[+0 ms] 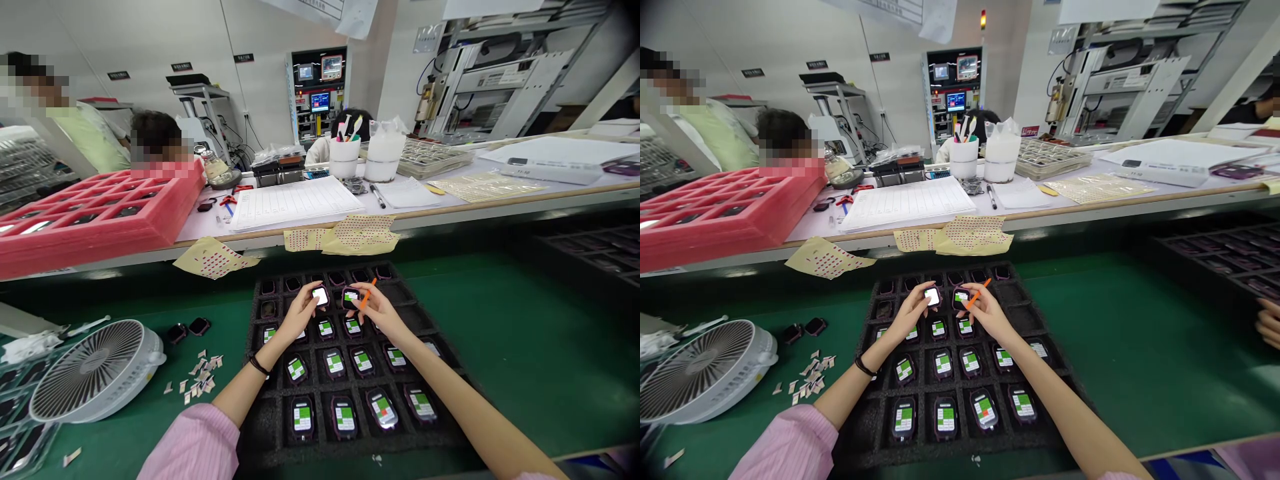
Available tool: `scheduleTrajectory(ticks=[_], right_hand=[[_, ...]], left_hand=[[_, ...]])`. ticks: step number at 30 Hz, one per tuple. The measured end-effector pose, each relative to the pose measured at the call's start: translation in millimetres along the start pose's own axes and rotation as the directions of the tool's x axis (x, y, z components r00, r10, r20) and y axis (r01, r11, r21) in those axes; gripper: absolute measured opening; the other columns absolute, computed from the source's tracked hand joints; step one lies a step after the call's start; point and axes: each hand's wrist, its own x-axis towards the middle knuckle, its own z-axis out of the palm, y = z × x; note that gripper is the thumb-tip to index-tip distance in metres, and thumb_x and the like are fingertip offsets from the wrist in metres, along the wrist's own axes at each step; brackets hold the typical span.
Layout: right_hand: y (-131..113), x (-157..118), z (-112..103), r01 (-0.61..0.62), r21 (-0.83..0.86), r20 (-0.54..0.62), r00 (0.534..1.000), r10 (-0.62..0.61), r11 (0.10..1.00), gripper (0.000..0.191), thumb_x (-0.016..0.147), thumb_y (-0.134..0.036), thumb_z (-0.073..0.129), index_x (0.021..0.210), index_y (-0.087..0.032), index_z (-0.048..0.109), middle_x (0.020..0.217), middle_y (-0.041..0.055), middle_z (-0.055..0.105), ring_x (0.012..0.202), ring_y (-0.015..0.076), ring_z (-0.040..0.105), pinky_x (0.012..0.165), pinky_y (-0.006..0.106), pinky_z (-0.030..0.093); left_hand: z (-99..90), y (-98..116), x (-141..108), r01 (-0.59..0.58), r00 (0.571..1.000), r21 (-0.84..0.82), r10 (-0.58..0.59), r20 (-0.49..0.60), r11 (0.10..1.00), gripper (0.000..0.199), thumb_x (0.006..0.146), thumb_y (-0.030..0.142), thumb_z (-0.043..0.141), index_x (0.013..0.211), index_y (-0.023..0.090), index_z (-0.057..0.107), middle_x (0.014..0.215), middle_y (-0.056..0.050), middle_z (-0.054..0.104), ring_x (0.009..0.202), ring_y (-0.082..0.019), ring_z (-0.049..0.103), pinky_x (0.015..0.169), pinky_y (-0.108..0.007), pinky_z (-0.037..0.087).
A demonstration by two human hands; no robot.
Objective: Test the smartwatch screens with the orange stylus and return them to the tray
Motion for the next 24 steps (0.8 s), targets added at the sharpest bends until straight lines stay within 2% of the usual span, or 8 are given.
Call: scheduleTrajectory(ticks=[3,5,7,12,18,24], right_hand=[[0,0,0,-0.001,-0.01,-0.003,1.0,0.001,1.0,0.044,0.074,-0.041,0.069,0.109,-0.022,0.05,0.099,0.0048,0.057,0.063,0.0154,0.066,0.044,0.023,0.047],[0,0,0,-0.005,-0.019,-0.014,1.0,0.004,1.0,0.044,0.073,-0.042,0.07,0.108,-0.022,0.051,0.101,0.0056,0.057,0.061,0.0147,0.066,0.044,0.023,0.048],[1,0,0,-0.012,-0.033,-0.032,0.999,0.011,0.999,0.045,0.072,-0.043,0.07,0.106,-0.021,0.052,0.1,0.0056,0.057,0.058,0.0141,0.065,0.044,0.024,0.048],[-1,0,-1,-0.011,-0.061,-0.065,0.998,0.008,0.998,0.044,0.071,-0.047,0.07,0.102,-0.021,0.052,0.097,0.0051,0.059,0.052,0.0129,0.063,0.044,0.026,0.049],[-2,0,0,-0.012,-0.038,-0.068,0.998,0.01,0.999,0.039,0.074,-0.049,0.066,0.099,-0.021,0.055,0.091,0.0033,0.06,0.051,0.0133,0.062,0.043,0.025,0.046],[-1,1,-1,-0.009,0.001,-0.074,0.997,0.009,1.0,0.036,0.075,-0.05,0.064,0.096,-0.021,0.056,0.074,-0.0014,0.056,0.047,0.0133,0.06,0.041,0.025,0.043]], left_hand=[[1.9,-3,0,0.003,1.0,-0.045,-0.002,0.018,0.999,0.05,0.083,0.036,0.057,0.127,0.019,0.042,0.101,-0.007,0.058,0.078,-0.013,0.058,0.06,-0.021,0.042],[3.0,-4,0,-0.002,1.0,-0.046,0.003,0.019,0.999,0.052,0.081,0.034,0.06,0.127,0.019,0.041,0.104,-0.007,0.058,0.08,-0.013,0.058,0.067,-0.023,0.045],[3.2,-4,0,-0.008,1.0,-0.039,0.008,0.007,0.999,0.05,0.081,0.034,0.061,0.125,0.018,0.043,0.101,-0.006,0.059,0.079,-0.013,0.058,0.071,-0.024,0.046],[1.1,2,0,0.008,0.999,-0.016,-0.008,-0.05,1.0,0.042,0.084,0.042,0.054,0.118,0.018,0.049,0.085,-0.003,0.057,0.068,-0.012,0.056,0.055,-0.021,0.041],[0.6,10,-1,0.02,0.993,-0.011,-0.021,-0.117,1.0,0.037,0.083,0.049,0.052,0.102,0.017,0.057,0.07,0.0,0.055,0.058,-0.011,0.051,0.047,-0.02,0.038],[2.1,10,-1,0.035,0.996,-0.026,-0.037,-0.077,0.999,0.037,0.082,0.049,0.054,0.101,0.017,0.055,0.075,-0.002,0.058,0.065,-0.013,0.056,0.051,-0.02,0.043]])
